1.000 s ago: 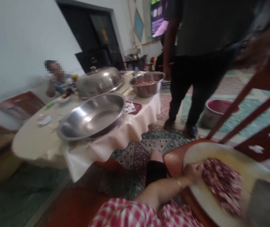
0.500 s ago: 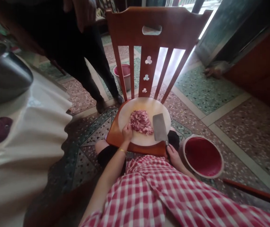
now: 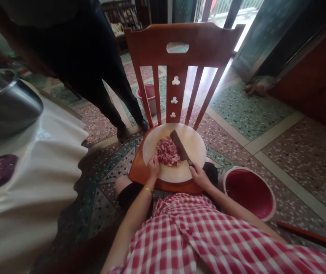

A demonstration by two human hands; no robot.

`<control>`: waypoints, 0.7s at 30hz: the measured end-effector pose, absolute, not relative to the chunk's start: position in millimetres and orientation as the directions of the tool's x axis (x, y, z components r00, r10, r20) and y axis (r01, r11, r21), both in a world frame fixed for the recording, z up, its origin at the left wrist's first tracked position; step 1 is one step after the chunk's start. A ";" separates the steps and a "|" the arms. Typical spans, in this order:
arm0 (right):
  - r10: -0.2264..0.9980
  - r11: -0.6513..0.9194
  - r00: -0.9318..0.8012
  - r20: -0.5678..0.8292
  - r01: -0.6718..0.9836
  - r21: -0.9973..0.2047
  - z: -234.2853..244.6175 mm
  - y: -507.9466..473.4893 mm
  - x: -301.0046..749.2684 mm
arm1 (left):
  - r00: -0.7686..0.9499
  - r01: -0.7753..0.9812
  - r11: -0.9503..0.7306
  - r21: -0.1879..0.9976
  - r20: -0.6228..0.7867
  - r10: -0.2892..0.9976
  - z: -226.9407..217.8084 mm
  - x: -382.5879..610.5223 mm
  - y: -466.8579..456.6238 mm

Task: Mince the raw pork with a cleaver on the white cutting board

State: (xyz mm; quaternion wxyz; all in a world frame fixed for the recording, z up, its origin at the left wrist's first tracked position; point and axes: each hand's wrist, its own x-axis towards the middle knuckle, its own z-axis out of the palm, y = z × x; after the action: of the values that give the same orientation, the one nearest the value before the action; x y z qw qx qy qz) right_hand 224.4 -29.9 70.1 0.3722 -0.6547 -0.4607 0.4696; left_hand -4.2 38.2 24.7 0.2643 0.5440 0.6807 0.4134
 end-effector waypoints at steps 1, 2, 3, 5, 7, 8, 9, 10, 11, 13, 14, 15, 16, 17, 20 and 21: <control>0.973 -0.228 0.108 -0.202 0.361 -0.904 75.4 -26.3 230.8 | -0.270 0.525 0.072 0.848 0.085 0.959 24.3 -4.2 38.3; 0.988 -0.155 0.068 -0.139 0.454 -0.877 83.3 -22.4 236.5 | -0.271 0.525 0.079 0.847 0.079 0.959 23.8 -4.2 38.3; 0.996 -0.087 0.026 -0.086 0.526 -0.846 94.2 -17.9 241.1 | -0.270 0.523 0.083 0.848 0.073 0.960 23.3 -4.2 38.3; 0.999 0.019 -0.032 -0.001 0.597 -0.802 124.0 -7.3 245.2 | -0.267 0.513 0.082 0.854 0.068 0.961 22.5 -4.3 38.4; 0.988 0.151 -0.081 0.129 0.626 -0.765 158.1 5.6 241.6 | -0.264 0.504 0.069 0.861 0.078 0.961 22.0 -4.3 38.3; 0.974 0.223 -0.105 0.202 0.627 -0.747 172.8 12.4 237.2 | -0.267 0.502 0.062 0.863 0.087 0.960 22.1 -4.3 38.3; 0.952 0.291 -0.116 0.282 0.620 -0.728 183.5 19.0 231.5 | -0.271 0.499 0.057 0.865 0.093 0.958 22.3 -4.3 38.2; 0.930 0.348 -0.128 0.345 0.614 -0.708 188.9 24.9 225.2 | -0.272 0.497 0.053 0.866 0.098 0.957 22.7 -4.3 38.1; 0.911 0.388 -0.138 0.390 0.612 -0.690 188.3 29.6 218.9 | -0.273 0.494 0.050 0.868 0.100 0.957 23.2 -4.3 37.9; 0.911 0.393 -0.174 0.373 0.641 -0.660 170.9 34.6 208.9 | -0.277 0.491 0.047 0.870 0.104 0.955 24.3 -4.4 37.5; 0.933 0.353 -0.196 0.303 0.676 -0.647 157.1 34.7 206.2 | -0.279 0.491 0.045 0.870 0.108 0.954 24.7 -4.4 37.4; 0.958 0.288 -0.224 0.182 0.730 -0.620 142.9 33.5 205.2 | -0.284 0.493 0.042 0.869 0.115 0.952 25.1 -4.5 37.2; 0.973 0.212 -0.228 0.045 0.789 -0.577 130.7 31.5 205.8 | -0.285 0.496 0.038 0.868 0.122 0.951 25.2 -4.5 37.2; 0.974 0.156 -0.219 -0.057 0.831 -0.534 122.4 29.0 207.7 | -0.286 0.498 0.035 0.867 0.125 0.950 25.2 -4.5 37.2; 0.967 0.132 -0.219 -0.126 0.863 -0.487 129.6 22.3 213.9 | -0.279 0.492 0.036 0.870 0.118 0.953 24.1 -4.4 37.2; 0.969 0.166 -0.235 -0.074 0.846 -0.507 140.3 21.3 214.1 | -0.274 0.489 0.037 0.872 0.113 0.955 23.6 -4.3 37.2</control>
State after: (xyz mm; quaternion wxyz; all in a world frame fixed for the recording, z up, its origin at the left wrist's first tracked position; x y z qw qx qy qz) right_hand 214.1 21.3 140.3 0.1349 -0.6037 -0.7516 0.2292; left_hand -4.3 37.2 23.6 0.2672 0.5399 0.6686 0.4359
